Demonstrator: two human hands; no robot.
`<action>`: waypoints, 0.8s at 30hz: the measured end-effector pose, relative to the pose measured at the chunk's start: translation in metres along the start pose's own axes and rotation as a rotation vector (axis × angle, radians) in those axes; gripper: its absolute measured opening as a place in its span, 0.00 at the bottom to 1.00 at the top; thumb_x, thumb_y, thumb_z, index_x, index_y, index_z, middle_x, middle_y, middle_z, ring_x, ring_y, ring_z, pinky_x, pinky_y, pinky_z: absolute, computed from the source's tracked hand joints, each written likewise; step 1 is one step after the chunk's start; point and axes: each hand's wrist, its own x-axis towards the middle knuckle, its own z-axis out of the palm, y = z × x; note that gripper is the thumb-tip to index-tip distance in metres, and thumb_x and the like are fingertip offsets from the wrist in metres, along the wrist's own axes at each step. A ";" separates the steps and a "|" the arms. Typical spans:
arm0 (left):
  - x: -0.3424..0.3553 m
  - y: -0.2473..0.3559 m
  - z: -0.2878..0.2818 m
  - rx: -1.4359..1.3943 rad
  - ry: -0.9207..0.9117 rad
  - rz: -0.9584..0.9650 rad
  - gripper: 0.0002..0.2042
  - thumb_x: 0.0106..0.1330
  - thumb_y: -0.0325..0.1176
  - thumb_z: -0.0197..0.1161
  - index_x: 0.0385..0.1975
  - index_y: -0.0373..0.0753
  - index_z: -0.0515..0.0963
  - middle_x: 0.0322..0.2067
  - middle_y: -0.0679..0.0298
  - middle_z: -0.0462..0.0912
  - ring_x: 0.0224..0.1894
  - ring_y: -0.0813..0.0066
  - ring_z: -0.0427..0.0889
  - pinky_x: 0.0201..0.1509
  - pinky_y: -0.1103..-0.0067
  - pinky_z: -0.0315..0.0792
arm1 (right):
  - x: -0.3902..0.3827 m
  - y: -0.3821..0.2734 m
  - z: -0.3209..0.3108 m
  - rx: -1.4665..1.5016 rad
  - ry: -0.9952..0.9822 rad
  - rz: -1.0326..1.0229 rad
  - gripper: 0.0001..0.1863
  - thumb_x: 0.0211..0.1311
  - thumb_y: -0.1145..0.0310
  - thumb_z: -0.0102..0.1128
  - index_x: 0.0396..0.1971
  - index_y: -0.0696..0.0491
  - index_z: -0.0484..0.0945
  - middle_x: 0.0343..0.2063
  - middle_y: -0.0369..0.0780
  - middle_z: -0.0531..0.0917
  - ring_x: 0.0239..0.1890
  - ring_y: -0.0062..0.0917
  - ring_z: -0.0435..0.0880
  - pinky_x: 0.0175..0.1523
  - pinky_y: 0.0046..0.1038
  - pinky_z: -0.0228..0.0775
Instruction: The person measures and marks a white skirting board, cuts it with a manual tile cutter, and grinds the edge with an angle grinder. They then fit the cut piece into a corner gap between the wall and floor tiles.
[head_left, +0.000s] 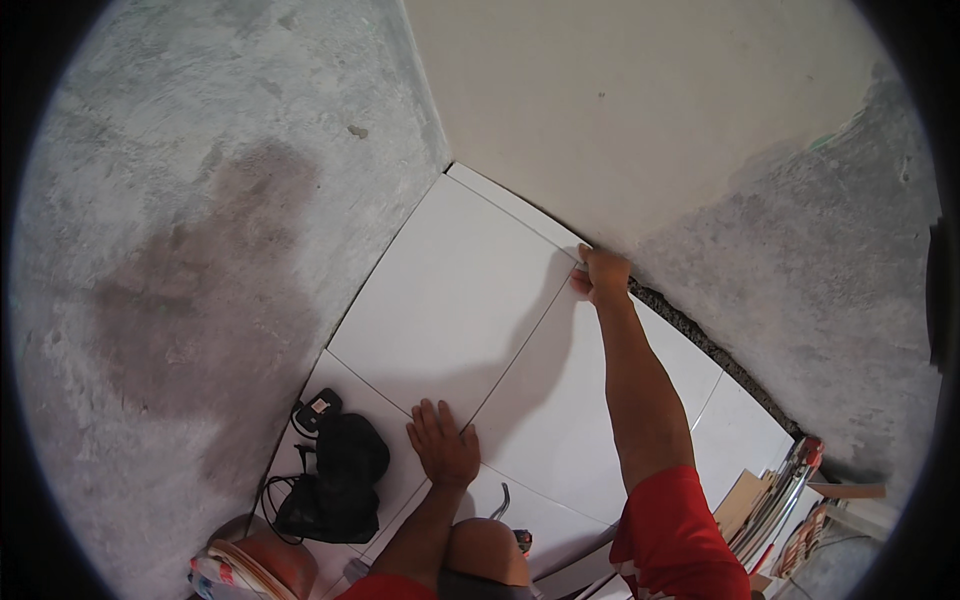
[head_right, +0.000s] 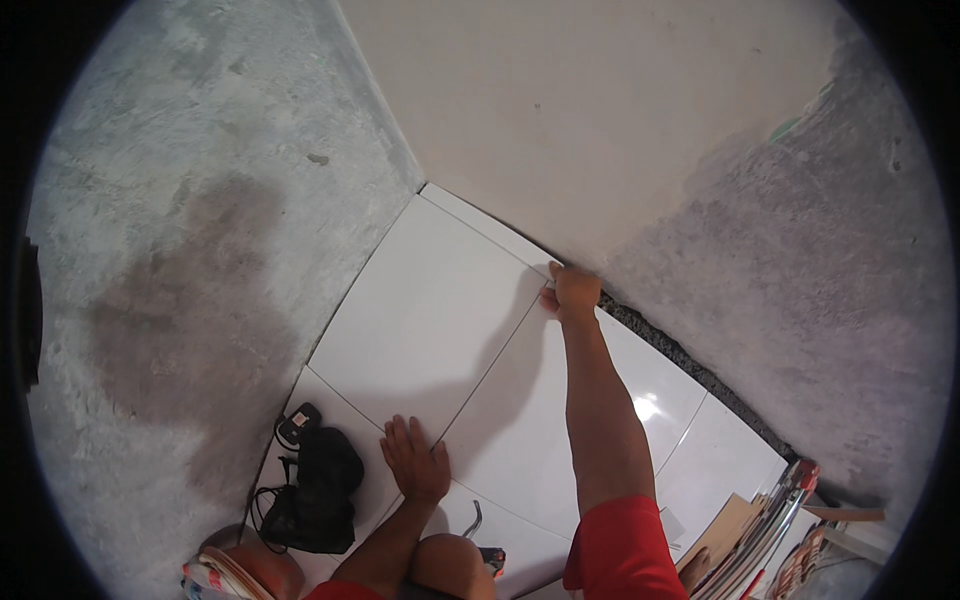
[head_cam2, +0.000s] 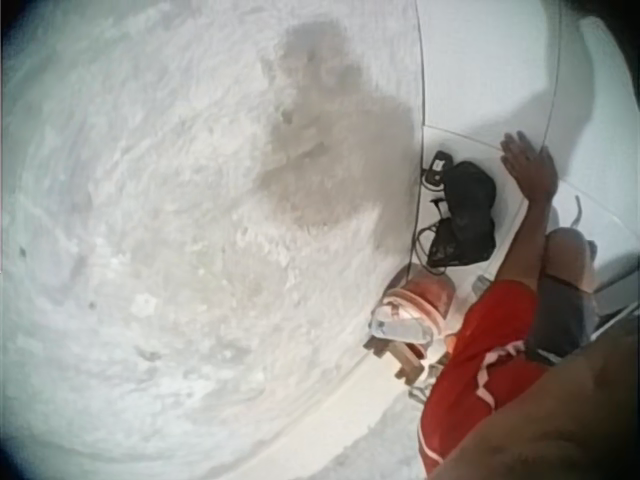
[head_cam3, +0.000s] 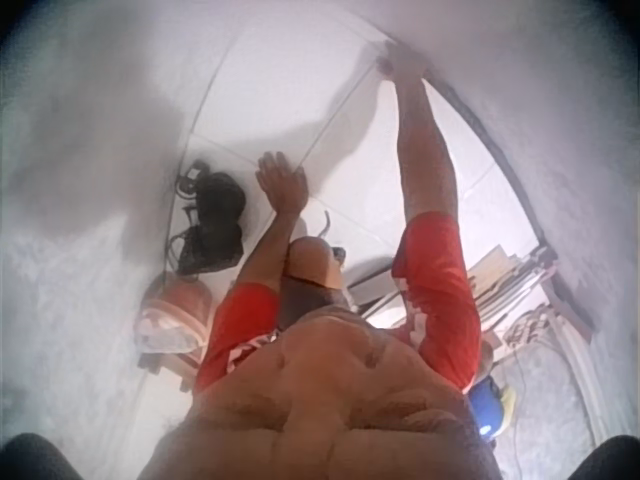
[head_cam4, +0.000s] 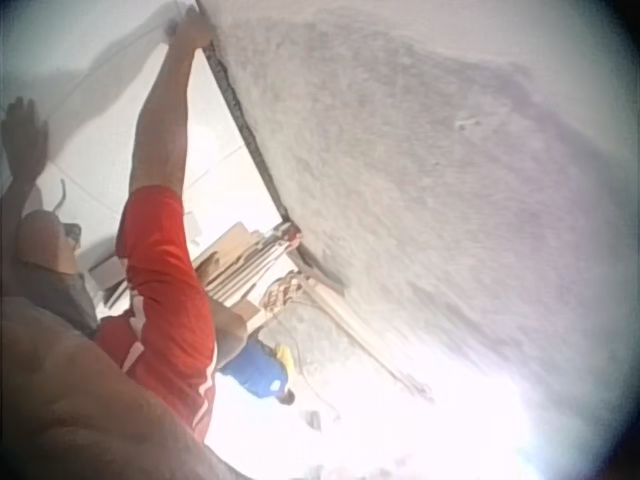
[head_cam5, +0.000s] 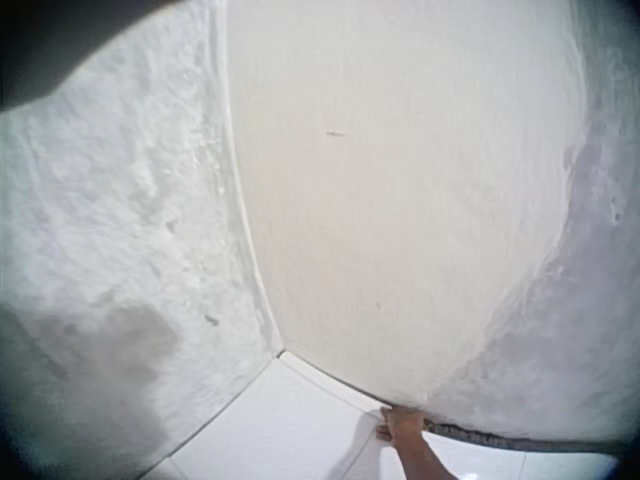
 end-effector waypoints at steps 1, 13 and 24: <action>0.000 0.000 0.000 -0.005 -0.002 -0.004 0.36 0.65 0.43 0.65 0.70 0.33 0.63 0.72 0.40 0.56 0.76 0.39 0.51 0.77 0.44 0.45 | -0.002 -0.001 0.005 0.026 0.009 0.000 0.16 0.66 0.67 0.69 0.48 0.58 0.78 0.36 0.42 0.82 0.26 0.32 0.86 0.25 0.33 0.82; -0.001 -0.002 0.001 -0.025 0.008 0.009 0.36 0.64 0.43 0.65 0.70 0.33 0.62 0.72 0.39 0.57 0.76 0.38 0.51 0.77 0.43 0.45 | 0.001 -0.008 0.014 0.167 0.038 0.089 0.12 0.67 0.69 0.68 0.46 0.56 0.79 0.39 0.41 0.80 0.31 0.31 0.83 0.34 0.37 0.82; 0.001 0.000 -0.001 -0.012 -0.028 0.000 0.37 0.64 0.43 0.65 0.70 0.32 0.61 0.72 0.39 0.56 0.76 0.38 0.51 0.77 0.45 0.44 | 0.010 -0.003 0.012 0.024 -0.013 0.042 0.14 0.66 0.69 0.69 0.46 0.57 0.77 0.39 0.42 0.80 0.29 0.33 0.84 0.32 0.38 0.82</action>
